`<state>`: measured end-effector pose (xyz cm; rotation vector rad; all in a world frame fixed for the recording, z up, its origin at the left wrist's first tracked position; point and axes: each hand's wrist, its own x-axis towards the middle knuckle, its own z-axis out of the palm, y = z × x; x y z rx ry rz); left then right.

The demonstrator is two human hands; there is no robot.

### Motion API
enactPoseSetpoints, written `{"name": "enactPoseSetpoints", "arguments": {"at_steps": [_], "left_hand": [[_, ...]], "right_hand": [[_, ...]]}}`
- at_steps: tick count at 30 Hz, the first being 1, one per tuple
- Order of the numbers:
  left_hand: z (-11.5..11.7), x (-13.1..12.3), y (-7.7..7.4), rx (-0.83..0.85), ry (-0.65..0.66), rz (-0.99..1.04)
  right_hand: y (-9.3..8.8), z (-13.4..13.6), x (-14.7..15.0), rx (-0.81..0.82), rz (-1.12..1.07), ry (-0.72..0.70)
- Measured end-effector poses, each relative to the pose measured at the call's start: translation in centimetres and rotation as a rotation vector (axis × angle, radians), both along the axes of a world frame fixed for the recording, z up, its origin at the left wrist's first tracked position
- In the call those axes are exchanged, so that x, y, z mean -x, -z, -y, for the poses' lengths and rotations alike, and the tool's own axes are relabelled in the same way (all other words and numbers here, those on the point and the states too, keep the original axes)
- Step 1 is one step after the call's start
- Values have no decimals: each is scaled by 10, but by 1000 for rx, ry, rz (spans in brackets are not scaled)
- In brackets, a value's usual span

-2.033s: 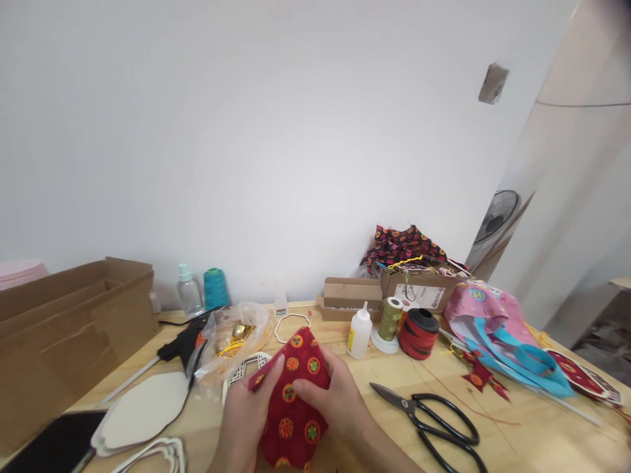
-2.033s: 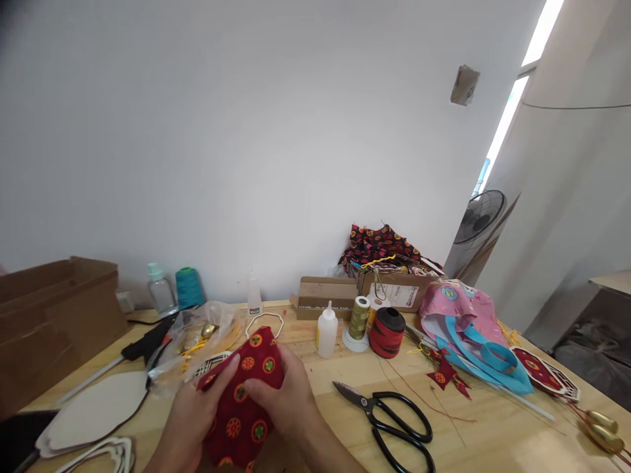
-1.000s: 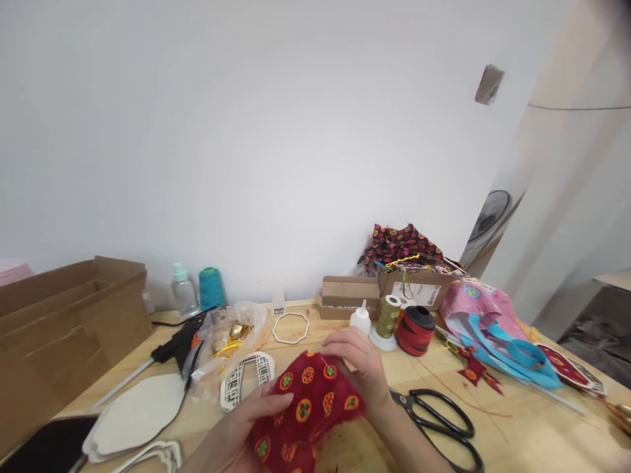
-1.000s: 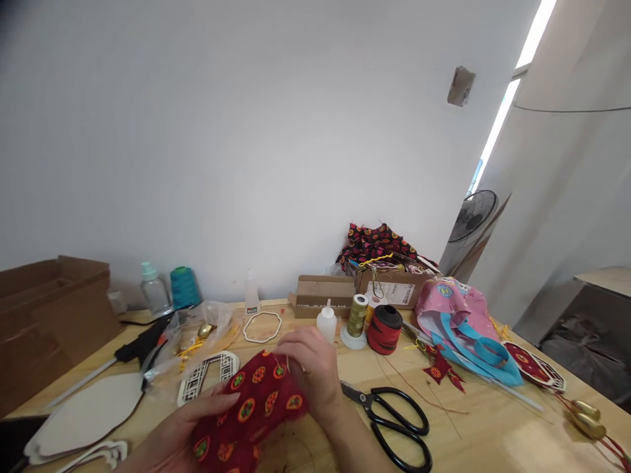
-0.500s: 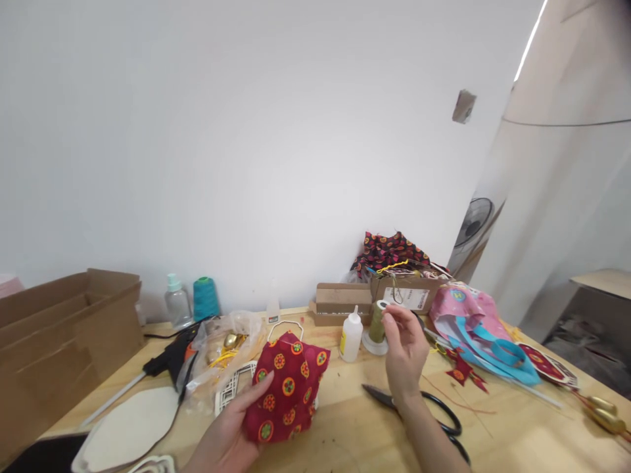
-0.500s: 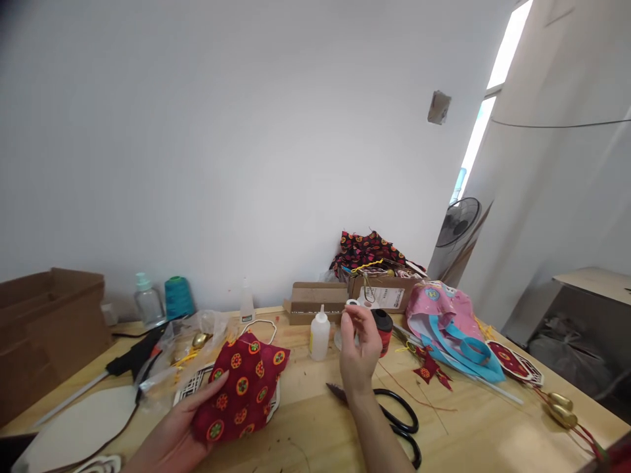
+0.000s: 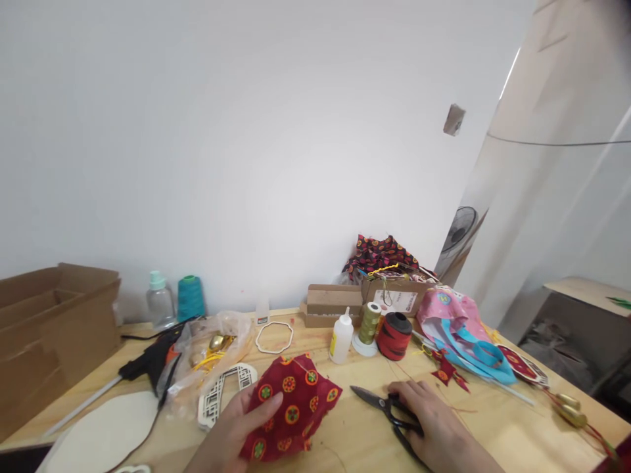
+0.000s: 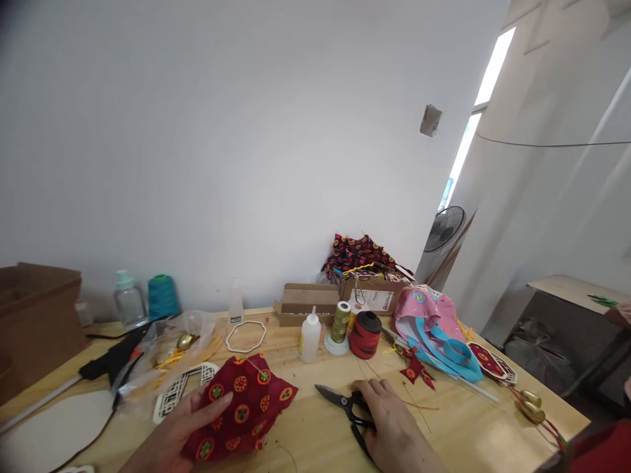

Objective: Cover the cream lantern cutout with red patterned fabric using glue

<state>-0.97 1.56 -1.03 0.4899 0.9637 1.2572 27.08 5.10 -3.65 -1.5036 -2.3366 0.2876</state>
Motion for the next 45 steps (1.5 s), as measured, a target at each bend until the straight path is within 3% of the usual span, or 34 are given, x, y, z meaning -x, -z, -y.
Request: {"name": "enactPoseSetpoints", "arguments": {"at_steps": [6,8,13,15,18,23,26,28,32,34,38,41,45], "left_hand": [[-1,1,8,-92,43,-60],[0,0,7,-113,27,-72],[4,-2,2,-155,-45,-203],[6,-4,0,-171,-54,-304],[9,-5,-2,-214,-9,-440],[12,-3,-8,-291,263,-629],[12,-1,-10,-305,249,-679],[11,4,-10,-249,149,-504],[13,23,-9,-65,-86,128],[14,30,-7,-38,-122,271],[18,19,-4,-96,-93,265],[19,-2,-2,-121,-61,231],[18,-19,-5,-6,-57,172]], "right_hand": [[6,-3,1,8,-105,155],[3,0,-4,40,-342,207],[-9,19,2,198,-1300,167],[-15,27,18,229,-1426,162],[-22,33,53,230,-1393,91],[-33,28,104,373,-1195,12],[-38,23,117,393,-1127,55],[-40,20,120,415,-1211,91],[-39,14,128,393,-1535,114],[-39,14,137,354,-1652,124],[-33,19,156,265,-1752,211],[-16,23,164,208,-1750,314],[3,27,162,130,-1655,331]]}}
